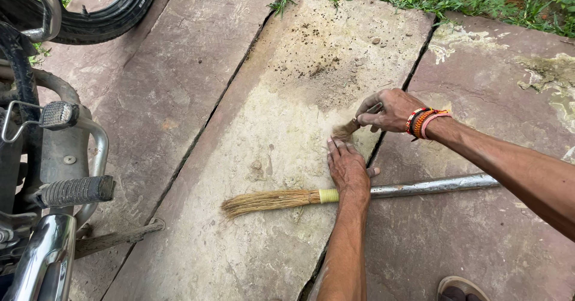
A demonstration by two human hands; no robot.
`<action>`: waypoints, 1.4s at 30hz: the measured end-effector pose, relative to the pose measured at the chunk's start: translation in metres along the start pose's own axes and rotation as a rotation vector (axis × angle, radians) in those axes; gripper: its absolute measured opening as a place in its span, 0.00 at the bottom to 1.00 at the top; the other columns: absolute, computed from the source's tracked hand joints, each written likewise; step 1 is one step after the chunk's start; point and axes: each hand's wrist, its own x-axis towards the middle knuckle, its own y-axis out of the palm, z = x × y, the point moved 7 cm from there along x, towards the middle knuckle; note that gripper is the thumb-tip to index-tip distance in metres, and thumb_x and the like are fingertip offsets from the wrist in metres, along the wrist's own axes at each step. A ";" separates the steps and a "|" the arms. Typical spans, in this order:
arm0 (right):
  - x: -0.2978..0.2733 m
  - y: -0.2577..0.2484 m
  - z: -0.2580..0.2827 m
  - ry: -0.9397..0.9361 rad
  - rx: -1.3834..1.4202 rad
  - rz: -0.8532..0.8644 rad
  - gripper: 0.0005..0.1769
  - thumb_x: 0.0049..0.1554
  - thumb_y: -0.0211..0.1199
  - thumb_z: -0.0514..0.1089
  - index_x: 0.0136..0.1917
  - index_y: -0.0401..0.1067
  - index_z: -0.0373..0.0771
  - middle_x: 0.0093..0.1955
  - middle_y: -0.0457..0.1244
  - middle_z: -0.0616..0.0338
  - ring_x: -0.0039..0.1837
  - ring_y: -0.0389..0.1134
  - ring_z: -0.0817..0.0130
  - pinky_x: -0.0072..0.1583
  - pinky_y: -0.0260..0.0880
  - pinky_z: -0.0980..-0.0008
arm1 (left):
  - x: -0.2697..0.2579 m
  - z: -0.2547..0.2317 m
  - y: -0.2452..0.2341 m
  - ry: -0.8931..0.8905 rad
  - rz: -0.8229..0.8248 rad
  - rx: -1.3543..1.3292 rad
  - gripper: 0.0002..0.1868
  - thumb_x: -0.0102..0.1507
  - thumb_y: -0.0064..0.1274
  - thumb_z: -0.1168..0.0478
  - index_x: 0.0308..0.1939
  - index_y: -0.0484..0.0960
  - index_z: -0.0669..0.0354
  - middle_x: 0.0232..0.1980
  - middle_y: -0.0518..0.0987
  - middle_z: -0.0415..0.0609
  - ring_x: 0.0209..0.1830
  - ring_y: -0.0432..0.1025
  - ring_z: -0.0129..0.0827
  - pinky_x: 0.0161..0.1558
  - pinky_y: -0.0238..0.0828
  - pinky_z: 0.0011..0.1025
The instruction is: The person attaches a broom head onto a long metal pole and then uses a smaller handheld brush to sweep dirt out of a crack between stone floor tiles.
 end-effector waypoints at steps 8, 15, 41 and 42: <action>0.001 0.008 0.009 0.034 0.064 -0.021 0.17 0.57 0.62 0.58 0.56 0.80 0.53 0.38 0.74 0.56 0.39 0.75 0.64 0.47 0.75 0.59 | -0.006 0.003 -0.003 0.010 -0.020 -0.031 0.68 0.50 0.70 0.37 0.77 0.45 0.71 0.83 0.39 0.62 0.84 0.33 0.49 0.80 0.38 0.42; 0.011 0.011 0.011 -0.009 -0.064 -0.065 0.18 0.58 0.61 0.59 0.57 0.80 0.54 0.43 0.73 0.56 0.40 0.74 0.60 0.46 0.76 0.57 | 0.000 0.000 -0.001 0.002 -0.033 -0.043 0.70 0.49 0.71 0.37 0.78 0.43 0.70 0.83 0.36 0.62 0.84 0.32 0.49 0.78 0.38 0.41; 0.058 -0.041 0.057 -0.145 -0.214 0.130 0.16 0.55 0.67 0.58 0.54 0.82 0.55 0.42 0.73 0.62 0.44 0.75 0.63 0.51 0.75 0.58 | 0.044 -0.010 -0.052 -0.098 -0.056 -0.062 0.45 0.55 0.70 0.42 0.67 0.73 0.68 0.76 0.64 0.60 0.78 0.54 0.51 0.75 0.52 0.46; 0.063 -0.052 0.054 -0.109 -0.194 0.155 0.16 0.56 0.67 0.58 0.55 0.82 0.54 0.40 0.74 0.61 0.43 0.75 0.65 0.50 0.76 0.59 | 0.047 -0.011 -0.064 -0.111 -0.049 -0.066 0.41 0.55 0.69 0.42 0.65 0.76 0.64 0.74 0.66 0.58 0.77 0.56 0.49 0.73 0.53 0.46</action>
